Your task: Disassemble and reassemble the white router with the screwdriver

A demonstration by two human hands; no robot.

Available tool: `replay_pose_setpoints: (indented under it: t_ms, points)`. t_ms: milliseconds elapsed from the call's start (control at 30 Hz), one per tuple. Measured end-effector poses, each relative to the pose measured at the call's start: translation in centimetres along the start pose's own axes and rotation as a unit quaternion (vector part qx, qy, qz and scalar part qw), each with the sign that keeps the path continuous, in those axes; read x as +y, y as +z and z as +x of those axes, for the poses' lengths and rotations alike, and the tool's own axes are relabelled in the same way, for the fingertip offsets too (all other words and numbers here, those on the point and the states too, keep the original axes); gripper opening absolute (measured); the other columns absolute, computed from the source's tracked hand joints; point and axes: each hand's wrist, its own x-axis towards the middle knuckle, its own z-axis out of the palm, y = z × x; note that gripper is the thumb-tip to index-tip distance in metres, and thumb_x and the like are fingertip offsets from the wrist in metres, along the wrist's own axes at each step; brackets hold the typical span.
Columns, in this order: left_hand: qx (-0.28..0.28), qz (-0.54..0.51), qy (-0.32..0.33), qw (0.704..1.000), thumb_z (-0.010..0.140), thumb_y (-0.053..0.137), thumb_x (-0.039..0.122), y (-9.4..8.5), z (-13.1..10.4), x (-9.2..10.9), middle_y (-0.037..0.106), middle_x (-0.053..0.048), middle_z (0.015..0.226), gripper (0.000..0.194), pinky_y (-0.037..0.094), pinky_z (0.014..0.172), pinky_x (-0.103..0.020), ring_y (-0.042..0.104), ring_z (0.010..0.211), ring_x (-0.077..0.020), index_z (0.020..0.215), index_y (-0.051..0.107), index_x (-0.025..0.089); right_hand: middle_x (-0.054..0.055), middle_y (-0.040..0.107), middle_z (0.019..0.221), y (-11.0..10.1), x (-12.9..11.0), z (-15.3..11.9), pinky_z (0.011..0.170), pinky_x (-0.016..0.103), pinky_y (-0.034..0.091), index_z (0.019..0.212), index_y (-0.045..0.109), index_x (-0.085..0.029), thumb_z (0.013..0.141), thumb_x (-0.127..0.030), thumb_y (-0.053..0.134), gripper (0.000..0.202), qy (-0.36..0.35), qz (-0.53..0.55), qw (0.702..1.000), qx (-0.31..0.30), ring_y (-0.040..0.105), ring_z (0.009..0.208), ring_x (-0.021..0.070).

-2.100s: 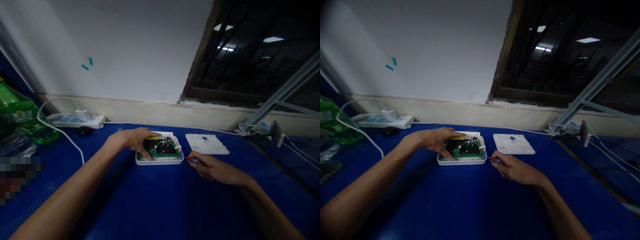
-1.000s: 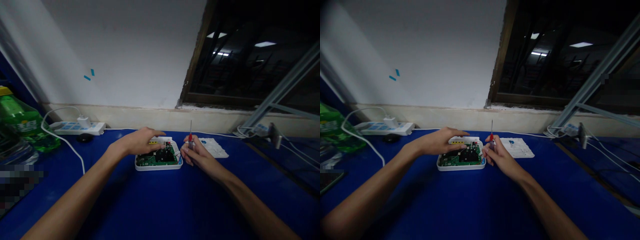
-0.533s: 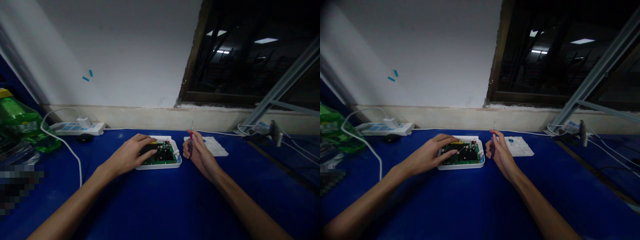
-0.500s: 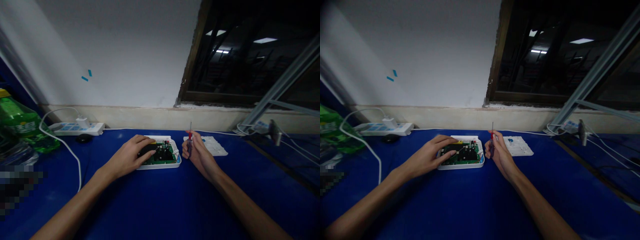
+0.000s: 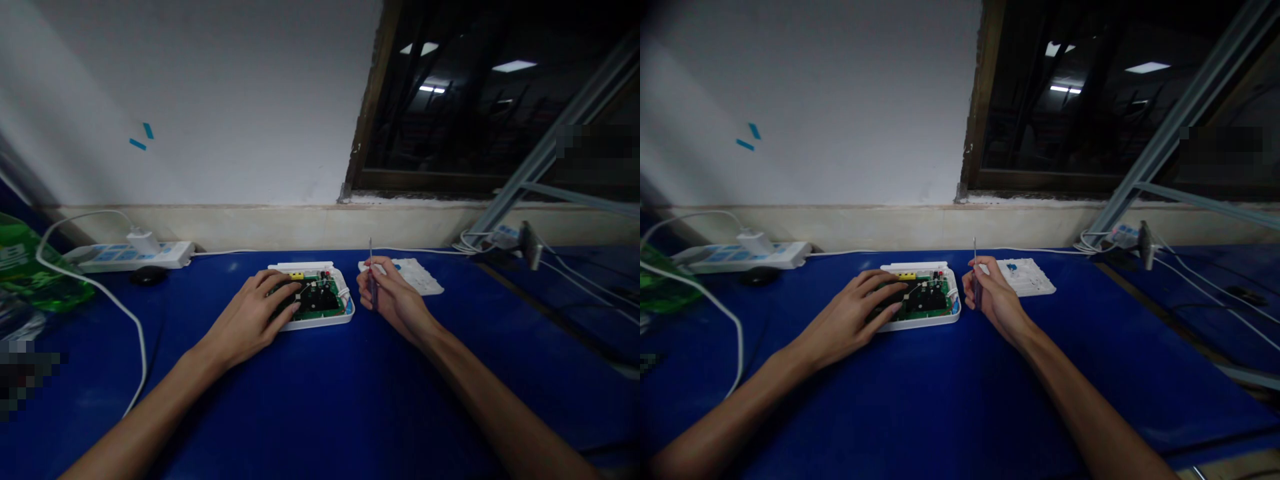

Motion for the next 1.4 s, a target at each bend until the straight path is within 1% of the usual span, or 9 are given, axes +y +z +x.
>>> replay_pose_setpoints:
  t_ms: [133,333,400,500,667,833,1000,1167,1400]
  points:
    - [-0.004,0.006,-0.009,1.000,0.104,0.043,0.041,0.2,-0.1,0.1,0.056,-0.007,0.138,0.039,0.039,0.111,-0.048,0.043,0.132,-0.0273,0.137,0.054,0.025,-0.003,0.053,0.080,-1.0,0.3,0.2,0.055,0.026,0.038,0.089,0.040,-0.026,0.091,-0.050,0.057,0.029,-0.015,0.008,1.000,0.023,0.049,0.063,0.0130]
    - [-0.027,0.064,-0.063,0.996,0.103,0.038,0.051,0.4,-0.4,-0.1,0.051,-0.009,0.144,0.049,0.039,0.109,-0.053,0.040,0.134,-0.0318,0.147,0.045,0.029,0.001,0.061,0.075,-2.7,1.1,0.5,0.057,0.028,0.045,0.087,0.053,-0.022,0.085,-0.054,0.063,0.034,-0.063,-0.245,0.962,0.103,0.059,0.066,0.0164]
    - [-0.043,0.081,-0.094,0.991,0.102,0.035,0.057,0.4,-0.6,-0.4,0.048,-0.010,0.146,0.054,0.041,0.106,-0.056,0.039,0.135,-0.0352,0.150,0.041,0.031,0.005,0.066,0.081,-2.7,1.1,0.4,0.064,0.032,0.049,0.085,0.061,-0.020,0.085,-0.050,0.065,0.030,-0.104,-0.328,0.929,0.139,0.064,0.074,0.0202]
    - [-0.073,0.083,-0.119,0.987,0.098,0.034,0.067,0.3,-1.0,-0.8,0.044,-0.011,0.151,0.064,0.040,0.104,-0.060,0.038,0.137,-0.0399,0.153,0.035,0.034,0.007,0.071,0.081,-2.3,1.2,0.1,0.071,0.036,0.049,0.088,0.069,-0.020,0.088,-0.042,0.064,0.022,-0.152,-0.503,0.834,0.168,0.066,0.076,0.0230]
    - [-0.119,0.045,-0.117,0.985,0.086,0.042,0.082,0.1,-1.5,-1.3,0.031,-0.012,0.160,0.084,0.036,0.104,-0.066,0.039,0.137,-0.0454,0.156,0.025,0.038,0.008,0.070,0.080,-1.9,2.6,0.2,0.069,0.036,0.046,0.096,0.068,-0.018,0.090,-0.032,0.061,0.017,-0.149,-0.648,0.738,0.118,0.066,0.073,0.0249]
    - [-0.125,0.017,-0.107,0.986,0.079,0.049,0.085,-0.1,-1.6,-2.1,0.029,-0.016,0.160,0.095,0.037,0.105,-0.064,0.040,0.137,-0.0455,0.157,0.023,0.036,0.007,0.066,0.081,-1.7,3.8,0.6,0.068,0.034,0.044,0.091,0.065,-0.019,0.088,-0.025,0.061,0.008,-0.153,-0.658,0.735,0.064,0.062,0.073,0.0224]
    - [-0.127,0.012,-0.116,0.985,0.080,0.047,0.086,-0.5,-1.5,-2.2,0.029,-0.015,0.160,0.096,0.036,0.108,-0.062,0.039,0.139,-0.0425,0.157,0.023,0.034,0.005,0.063,0.081,-0.7,1.8,1.3,0.072,0.034,0.044,0.092,0.066,-0.020,0.094,-0.028,0.056,0.014,-0.205,-0.603,0.769,0.053,0.059,0.076,0.0205]
    - [-0.116,0.012,-0.108,0.987,0.081,0.047,0.084,0.0,-1.6,-2.1,0.029,-0.014,0.160,0.094,0.036,0.108,-0.061,0.039,0.138,-0.0419,0.157,0.024,0.034,0.006,0.064,0.093,1.5,1.1,3.6,0.083,0.035,0.045,0.092,0.069,-0.022,0.091,-0.030,0.064,0.010,-0.230,-0.569,0.787,-0.058,0.059,0.092,0.0225]
    - [-0.099,-0.006,-0.110,0.989,0.082,0.049,0.082,1.1,-1.6,-2.0,0.021,-0.016,0.162,0.096,0.035,0.110,-0.061,0.031,0.143,-0.0418,0.158,0.018,0.032,0.009,0.062,0.094,1.6,3.7,5.5,0.087,0.039,0.044,0.092,0.071,-0.020,0.090,-0.025,0.066,0.007,-0.220,-0.589,0.776,-0.047,0.057,0.096,0.0253]
